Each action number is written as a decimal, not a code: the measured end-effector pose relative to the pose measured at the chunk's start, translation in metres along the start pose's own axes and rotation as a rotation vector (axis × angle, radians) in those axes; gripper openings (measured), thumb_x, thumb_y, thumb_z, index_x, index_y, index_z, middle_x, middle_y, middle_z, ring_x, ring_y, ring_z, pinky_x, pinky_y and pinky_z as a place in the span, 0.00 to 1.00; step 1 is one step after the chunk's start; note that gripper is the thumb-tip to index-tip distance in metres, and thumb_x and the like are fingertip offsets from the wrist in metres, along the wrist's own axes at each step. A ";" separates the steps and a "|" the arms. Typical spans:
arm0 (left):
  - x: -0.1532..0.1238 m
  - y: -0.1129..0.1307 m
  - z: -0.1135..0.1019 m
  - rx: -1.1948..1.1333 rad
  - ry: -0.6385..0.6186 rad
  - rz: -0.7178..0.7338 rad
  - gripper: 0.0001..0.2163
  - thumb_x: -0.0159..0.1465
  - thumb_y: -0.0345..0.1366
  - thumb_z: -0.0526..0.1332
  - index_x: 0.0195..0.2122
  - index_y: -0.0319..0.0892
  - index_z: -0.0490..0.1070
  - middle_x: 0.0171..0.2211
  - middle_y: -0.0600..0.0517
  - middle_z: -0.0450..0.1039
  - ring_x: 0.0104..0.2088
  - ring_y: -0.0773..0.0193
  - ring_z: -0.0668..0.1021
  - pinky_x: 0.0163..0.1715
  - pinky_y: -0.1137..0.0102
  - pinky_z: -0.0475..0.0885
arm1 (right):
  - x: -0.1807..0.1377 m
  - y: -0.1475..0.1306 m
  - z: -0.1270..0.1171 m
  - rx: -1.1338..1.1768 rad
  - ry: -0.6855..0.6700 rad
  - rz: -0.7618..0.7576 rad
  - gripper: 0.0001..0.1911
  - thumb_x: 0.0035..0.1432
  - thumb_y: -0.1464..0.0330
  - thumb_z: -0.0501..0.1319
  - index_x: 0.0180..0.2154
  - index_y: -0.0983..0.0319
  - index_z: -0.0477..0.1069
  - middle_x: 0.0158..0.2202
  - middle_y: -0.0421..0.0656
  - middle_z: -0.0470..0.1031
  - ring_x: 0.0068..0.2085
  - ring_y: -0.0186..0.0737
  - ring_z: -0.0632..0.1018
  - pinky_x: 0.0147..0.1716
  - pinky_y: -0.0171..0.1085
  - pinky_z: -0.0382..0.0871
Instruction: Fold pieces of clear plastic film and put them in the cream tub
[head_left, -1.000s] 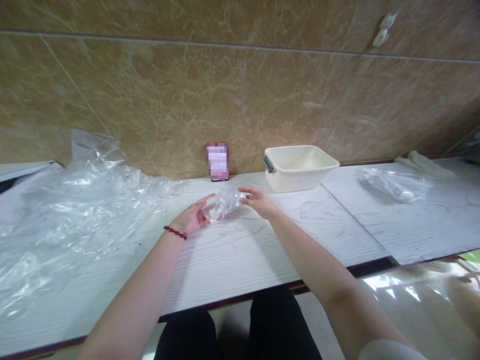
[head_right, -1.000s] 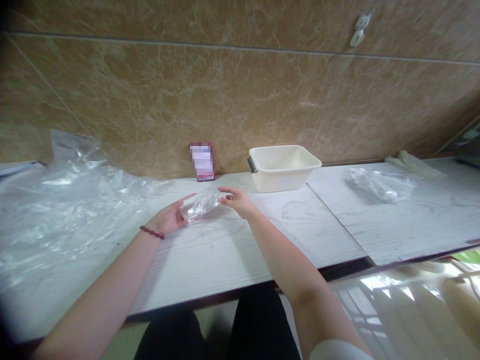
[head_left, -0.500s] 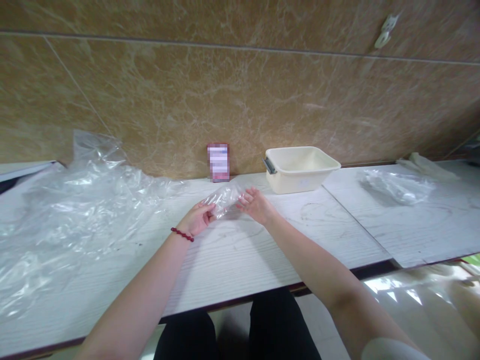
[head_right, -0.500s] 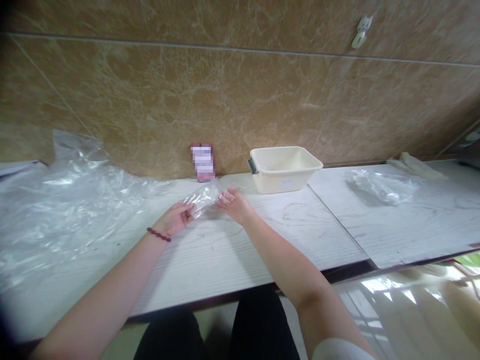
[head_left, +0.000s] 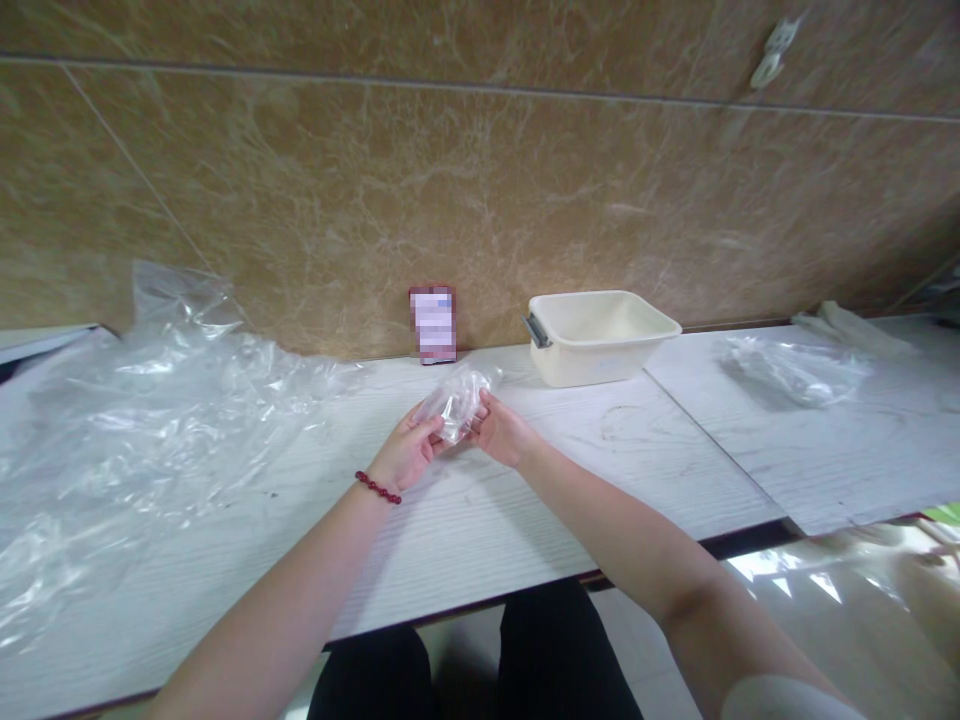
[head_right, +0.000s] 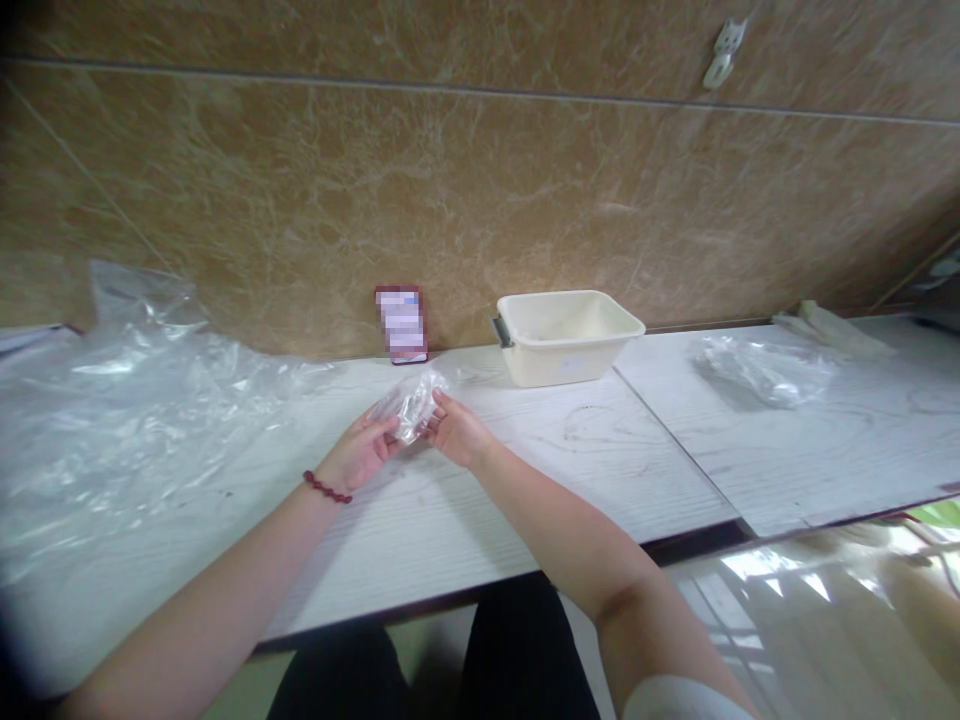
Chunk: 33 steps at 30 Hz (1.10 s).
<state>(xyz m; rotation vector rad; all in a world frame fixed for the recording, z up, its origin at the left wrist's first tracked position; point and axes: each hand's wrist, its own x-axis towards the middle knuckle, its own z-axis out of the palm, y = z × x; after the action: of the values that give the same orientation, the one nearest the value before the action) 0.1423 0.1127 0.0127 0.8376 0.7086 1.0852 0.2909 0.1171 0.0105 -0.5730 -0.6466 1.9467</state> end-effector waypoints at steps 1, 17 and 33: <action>0.000 -0.002 0.001 0.016 0.012 0.009 0.17 0.52 0.27 0.59 0.44 0.42 0.64 0.40 0.50 0.71 0.37 0.64 0.74 0.37 0.67 0.70 | 0.001 0.000 -0.001 -0.028 0.017 -0.036 0.11 0.49 0.60 0.57 0.34 0.60 0.65 0.34 0.39 0.71 0.34 0.33 0.72 0.34 0.35 0.66; 0.002 0.000 -0.012 -0.024 -0.132 -0.319 0.10 0.57 0.36 0.52 0.32 0.35 0.68 0.24 0.49 0.72 0.24 0.67 0.74 0.26 0.71 0.69 | -0.002 -0.008 0.000 -0.323 0.187 -0.081 0.16 0.32 0.68 0.67 0.26 0.64 0.64 0.23 0.36 0.69 0.25 0.29 0.69 0.27 0.31 0.63; 0.000 -0.004 -0.004 0.274 0.006 0.061 0.30 0.51 0.32 0.61 0.54 0.48 0.50 0.29 0.54 0.72 0.28 0.69 0.73 0.31 0.73 0.67 | 0.001 -0.001 -0.005 -0.454 0.154 -0.019 0.09 0.40 0.65 0.62 0.23 0.65 0.68 0.19 0.36 0.67 0.23 0.28 0.66 0.26 0.30 0.60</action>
<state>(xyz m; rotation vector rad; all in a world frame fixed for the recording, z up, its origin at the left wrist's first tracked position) 0.1413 0.1127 0.0074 1.0956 0.8534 1.0587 0.2944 0.1197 0.0072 -0.9817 -0.9980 1.7206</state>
